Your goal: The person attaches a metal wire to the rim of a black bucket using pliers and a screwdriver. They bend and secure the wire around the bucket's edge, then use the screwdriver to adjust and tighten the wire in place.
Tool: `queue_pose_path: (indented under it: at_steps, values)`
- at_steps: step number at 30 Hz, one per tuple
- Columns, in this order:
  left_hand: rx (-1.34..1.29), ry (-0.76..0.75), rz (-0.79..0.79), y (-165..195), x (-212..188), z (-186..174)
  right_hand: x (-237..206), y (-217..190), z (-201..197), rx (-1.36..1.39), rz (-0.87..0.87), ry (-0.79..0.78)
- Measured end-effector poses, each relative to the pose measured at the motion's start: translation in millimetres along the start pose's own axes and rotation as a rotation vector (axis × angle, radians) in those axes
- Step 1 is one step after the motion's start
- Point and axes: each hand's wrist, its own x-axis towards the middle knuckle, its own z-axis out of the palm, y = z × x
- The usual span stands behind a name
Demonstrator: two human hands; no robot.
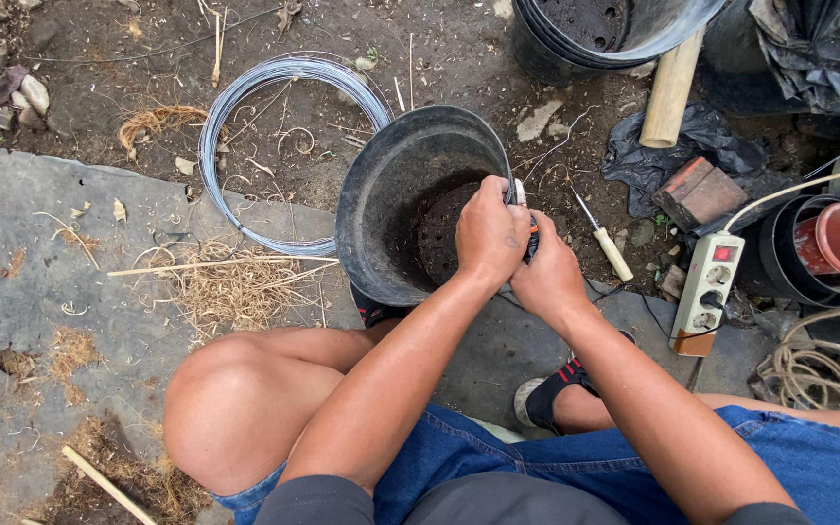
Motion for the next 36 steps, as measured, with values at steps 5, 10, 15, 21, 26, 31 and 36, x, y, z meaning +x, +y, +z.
queue_pose_path:
  at_steps: [5, 10, 15, 21, 26, 31, 36]
  values:
    - [-0.006, 0.006, 0.0, -2.8, 0.8, 2.7, 4.6, 2.8, 3.4, 0.001, 0.104, -0.026]
    - [-0.018, 0.03, 0.009, -3.4, 3.6, 2.2, 12.5, 5.0, 0.4, 0.036, 0.083, -0.035]
    - [-0.019, 0.04, 0.008, -6.1, 6.0, 1.0, 15.6, 3.6, 1.9, 0.045, 0.04, 0.019]
    - [-0.107, 0.024, -0.019, -5.2, 8.7, -12.1, 21.3, 1.2, -6.5, 0.0, -0.029, -0.007]
    - [-0.118, 0.041, 0.004, 6.7, 7.0, -27.8, 22.2, 4.2, -16.4, 0.156, -0.022, -0.192]
    - [-0.125, -0.069, -0.119, 11.6, 2.4, -33.2, 22.2, 4.6, -10.9, 0.572, 0.21, -0.391]
    - [0.008, 0.042, 0.039, 9.2, 5.5, -29.6, 26.8, 0.4, -23.8, -0.3, -0.104, 0.001]
